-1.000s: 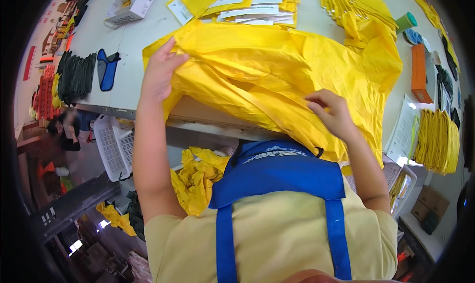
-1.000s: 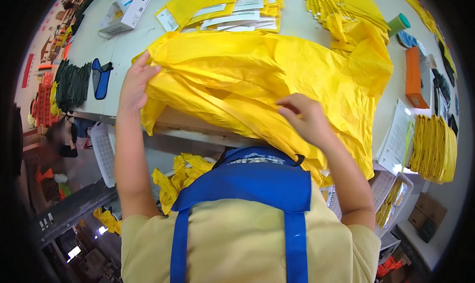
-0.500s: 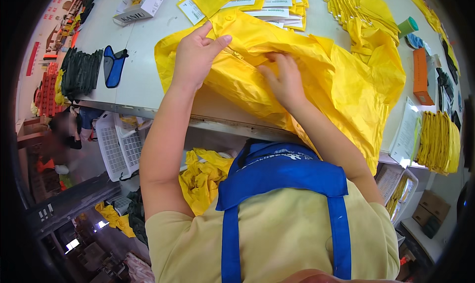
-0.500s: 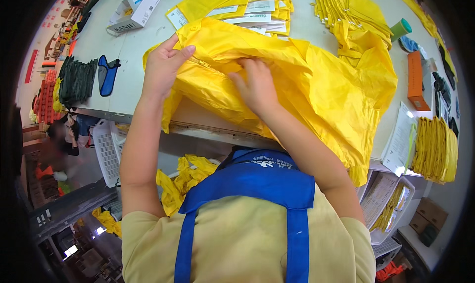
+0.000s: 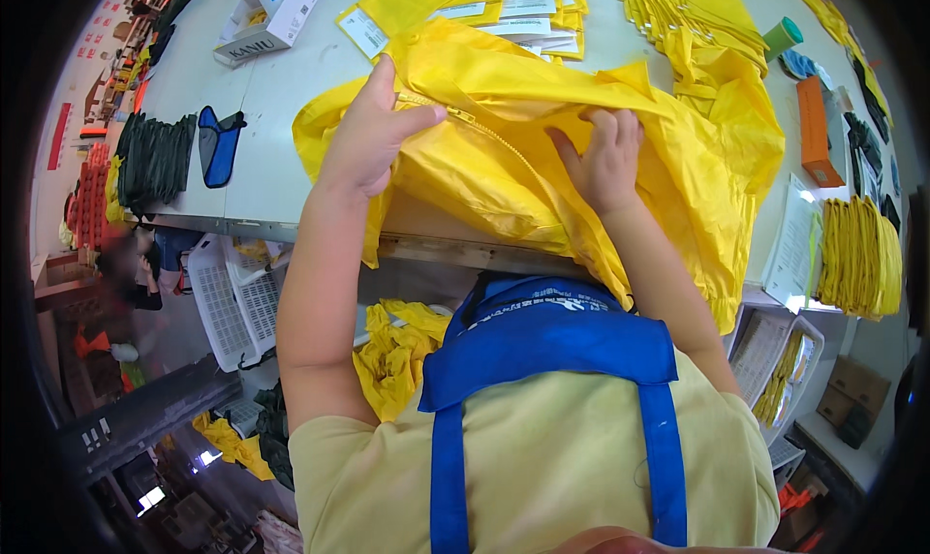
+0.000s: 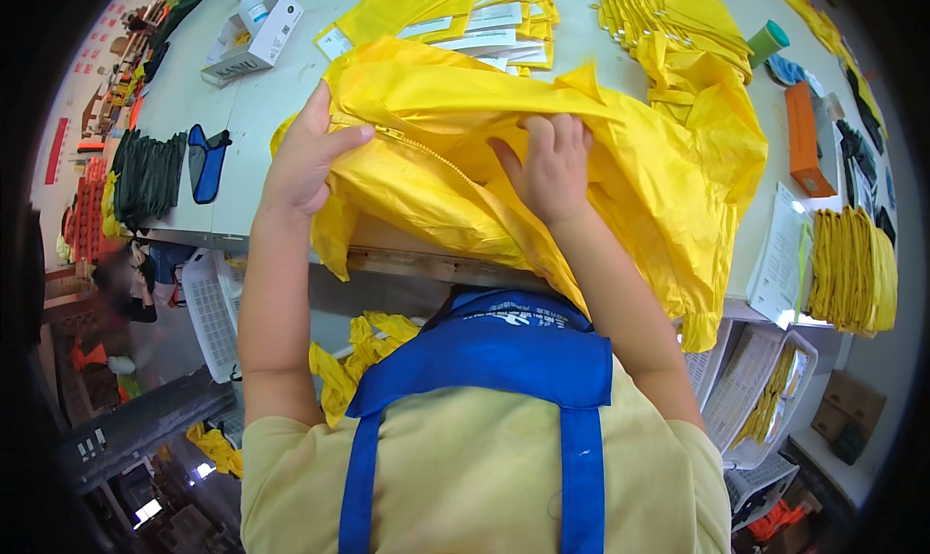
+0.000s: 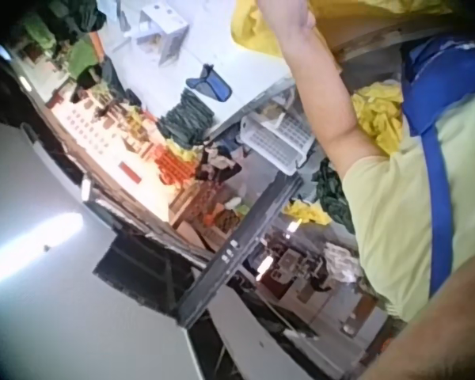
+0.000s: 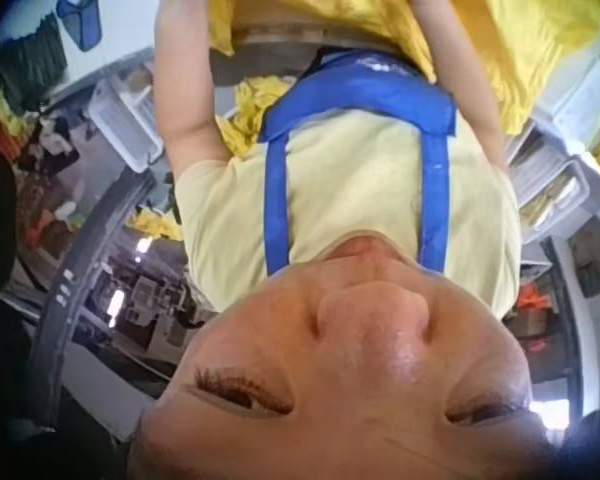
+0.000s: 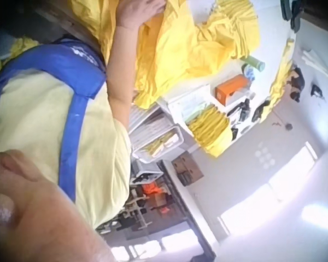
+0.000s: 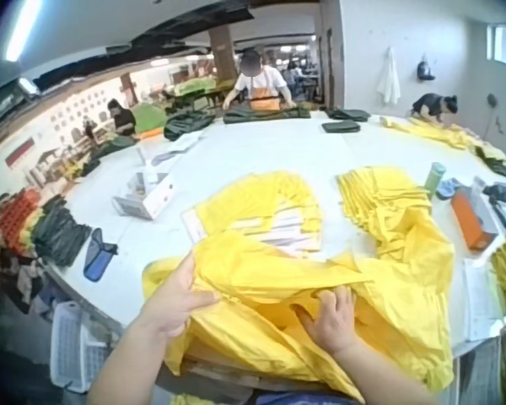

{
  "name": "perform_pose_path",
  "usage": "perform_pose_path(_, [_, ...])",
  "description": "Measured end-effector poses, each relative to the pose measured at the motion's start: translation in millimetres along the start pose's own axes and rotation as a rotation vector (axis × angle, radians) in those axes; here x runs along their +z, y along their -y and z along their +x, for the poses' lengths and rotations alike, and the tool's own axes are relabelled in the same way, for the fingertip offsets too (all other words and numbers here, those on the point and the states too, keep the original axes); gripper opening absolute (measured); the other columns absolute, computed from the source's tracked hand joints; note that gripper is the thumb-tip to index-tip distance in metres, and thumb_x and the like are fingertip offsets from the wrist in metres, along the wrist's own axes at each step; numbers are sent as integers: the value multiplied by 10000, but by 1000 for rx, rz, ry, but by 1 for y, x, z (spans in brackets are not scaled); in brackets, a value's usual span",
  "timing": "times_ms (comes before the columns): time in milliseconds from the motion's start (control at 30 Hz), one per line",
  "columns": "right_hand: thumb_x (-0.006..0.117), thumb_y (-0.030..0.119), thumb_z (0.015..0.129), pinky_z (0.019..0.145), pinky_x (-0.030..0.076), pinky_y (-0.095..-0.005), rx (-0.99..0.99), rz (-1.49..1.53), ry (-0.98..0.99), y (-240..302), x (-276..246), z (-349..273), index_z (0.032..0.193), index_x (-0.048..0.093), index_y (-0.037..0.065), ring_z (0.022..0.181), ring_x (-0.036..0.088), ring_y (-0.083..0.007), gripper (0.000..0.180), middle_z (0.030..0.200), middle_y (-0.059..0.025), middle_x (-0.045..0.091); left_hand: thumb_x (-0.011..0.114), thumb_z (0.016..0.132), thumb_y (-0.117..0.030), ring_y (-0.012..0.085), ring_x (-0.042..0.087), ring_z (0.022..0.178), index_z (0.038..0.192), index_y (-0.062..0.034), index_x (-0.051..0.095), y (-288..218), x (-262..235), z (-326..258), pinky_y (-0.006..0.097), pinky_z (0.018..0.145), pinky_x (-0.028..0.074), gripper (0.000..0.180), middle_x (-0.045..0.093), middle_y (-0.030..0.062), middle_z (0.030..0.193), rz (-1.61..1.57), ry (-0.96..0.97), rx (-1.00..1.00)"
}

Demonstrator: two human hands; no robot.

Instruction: The person folds a yellow raincoat on a table, smooths it, and places it into a plastic bag. They then retrieve another yellow raincoat from a basket and repeat the folding process.

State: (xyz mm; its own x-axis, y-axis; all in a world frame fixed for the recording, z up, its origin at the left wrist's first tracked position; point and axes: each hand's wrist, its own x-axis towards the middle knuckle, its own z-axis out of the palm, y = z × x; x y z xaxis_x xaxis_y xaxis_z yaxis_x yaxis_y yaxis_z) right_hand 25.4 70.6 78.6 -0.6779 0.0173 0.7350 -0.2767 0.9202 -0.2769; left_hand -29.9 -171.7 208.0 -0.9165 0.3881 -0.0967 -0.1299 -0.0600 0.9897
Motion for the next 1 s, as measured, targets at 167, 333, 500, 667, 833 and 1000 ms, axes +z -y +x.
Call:
perform_pose_path(167, [794,276,638,892,322,-445,128,-261,39,-33,-21,-60,1155,458,135,1043,426,-328,632,1106,-122,446,589,776,51,190,483,1180,1385,17,298,3,0,0,302,985,397,676,476,109,1303,-39,-67,12])
perform_pose_path(333, [616,80,756,743,461,-390,132,-139,245,-64,-49,-75,1002,594,64,850,558,-316,247,922,-100,585,593,798,21,191,489,1179,1386,10,309,7,-2,6,307,992,396,654,481,105,1303,-15,-57,9])
perform_pose_path(500, [539,31,861,682,485,-328,950,466,591,-75,-126,-40,950,607,7,775,605,-180,114,820,-63,623,596,810,14,190,495,1170,1388,6,307,11,-18,13,310,987,397,647,492,104,1293,-61,-51,-33])
perform_pose_path(667, [550,78,865,698,478,-308,614,247,981,-107,-143,5,987,604,31,792,620,-195,141,872,-100,636,597,833,-18,181,498,1157,1377,7,326,22,-15,29,304,971,401,607,500,106,1281,-31,20,-87])
perform_pose_path(833, [588,103,871,666,499,-297,510,507,554,-33,-99,34,966,614,10,695,604,-166,135,804,-102,628,553,894,-72,177,515,1152,1391,9,318,16,-1,37,296,966,411,556,495,107,1305,105,13,-40])
perform_pose_path(1000, [567,281,932,581,456,-198,692,898,905,62,-35,91,929,637,-6,601,545,-69,295,757,-14,622,548,902,-112,168,528,1051,1320,27,349,11,2,41,292,879,439,483,526,116,1206,243,16,-9])
